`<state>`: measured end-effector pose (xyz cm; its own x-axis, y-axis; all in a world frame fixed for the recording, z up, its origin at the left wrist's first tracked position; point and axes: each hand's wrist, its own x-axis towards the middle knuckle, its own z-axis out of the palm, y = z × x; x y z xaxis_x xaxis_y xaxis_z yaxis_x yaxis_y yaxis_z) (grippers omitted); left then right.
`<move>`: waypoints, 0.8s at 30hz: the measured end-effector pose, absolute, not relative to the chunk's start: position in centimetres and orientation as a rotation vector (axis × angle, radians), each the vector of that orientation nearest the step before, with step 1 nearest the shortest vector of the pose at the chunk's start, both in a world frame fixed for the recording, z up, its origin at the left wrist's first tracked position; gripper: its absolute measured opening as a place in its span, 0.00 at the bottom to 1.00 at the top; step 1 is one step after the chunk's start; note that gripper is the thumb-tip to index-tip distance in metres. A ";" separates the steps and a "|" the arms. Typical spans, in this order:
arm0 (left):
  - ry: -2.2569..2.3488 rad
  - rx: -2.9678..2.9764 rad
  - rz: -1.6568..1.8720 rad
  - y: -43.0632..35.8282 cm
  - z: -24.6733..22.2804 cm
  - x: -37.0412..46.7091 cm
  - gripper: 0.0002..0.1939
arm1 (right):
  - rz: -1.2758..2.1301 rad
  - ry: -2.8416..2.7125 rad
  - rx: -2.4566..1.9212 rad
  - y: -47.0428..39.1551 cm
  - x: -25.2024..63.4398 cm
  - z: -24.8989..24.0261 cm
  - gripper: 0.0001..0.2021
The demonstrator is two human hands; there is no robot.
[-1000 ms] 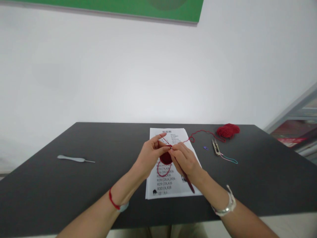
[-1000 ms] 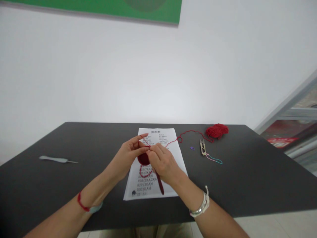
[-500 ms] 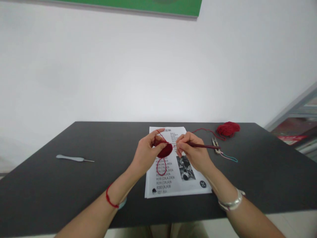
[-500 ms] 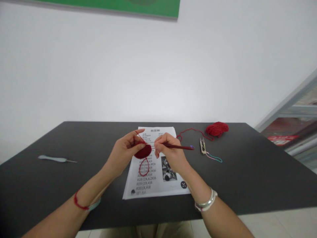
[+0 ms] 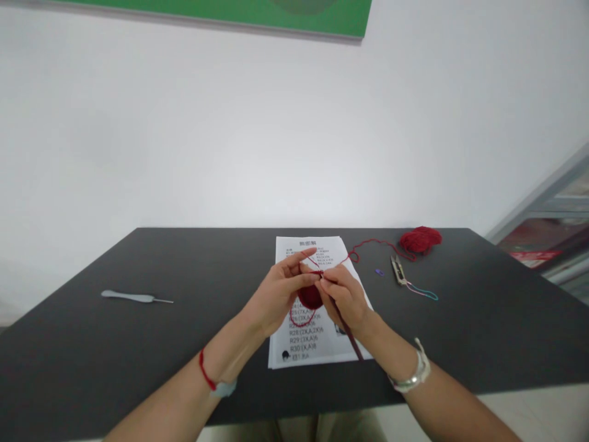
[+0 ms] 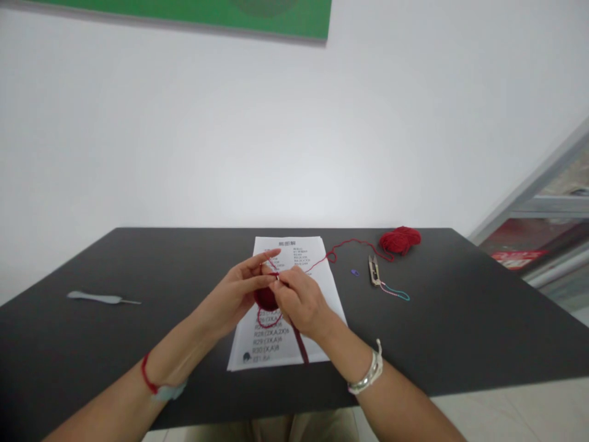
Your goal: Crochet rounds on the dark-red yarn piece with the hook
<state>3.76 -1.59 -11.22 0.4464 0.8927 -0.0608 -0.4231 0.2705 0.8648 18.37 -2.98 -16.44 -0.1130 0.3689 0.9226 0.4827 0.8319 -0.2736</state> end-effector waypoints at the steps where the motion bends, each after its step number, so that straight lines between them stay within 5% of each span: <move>1: 0.628 0.872 0.940 -1.4 -11.2 3.6 0.25 | -0.035 -1.708 -0.660 -3.0 18.4 -16.2 0.07; 8: 0.643 0.864 0.931 0.0 -10.8 2.7 0.24 | 0.776 -1.369 -0.635 -3.2 19.1 -14.9 0.06; 24: 0.609 1.053 0.679 0.8 -10.5 0.7 0.20 | 0.981 -1.468 -0.574 -3.5 21.1 -13.6 0.08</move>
<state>0.66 0.83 -10.46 0.6470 0.7518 -0.1273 -0.2075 0.3342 0.9194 21.08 -3.48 -13.57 -0.1591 0.8206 0.5488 -0.1938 0.5192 -0.8324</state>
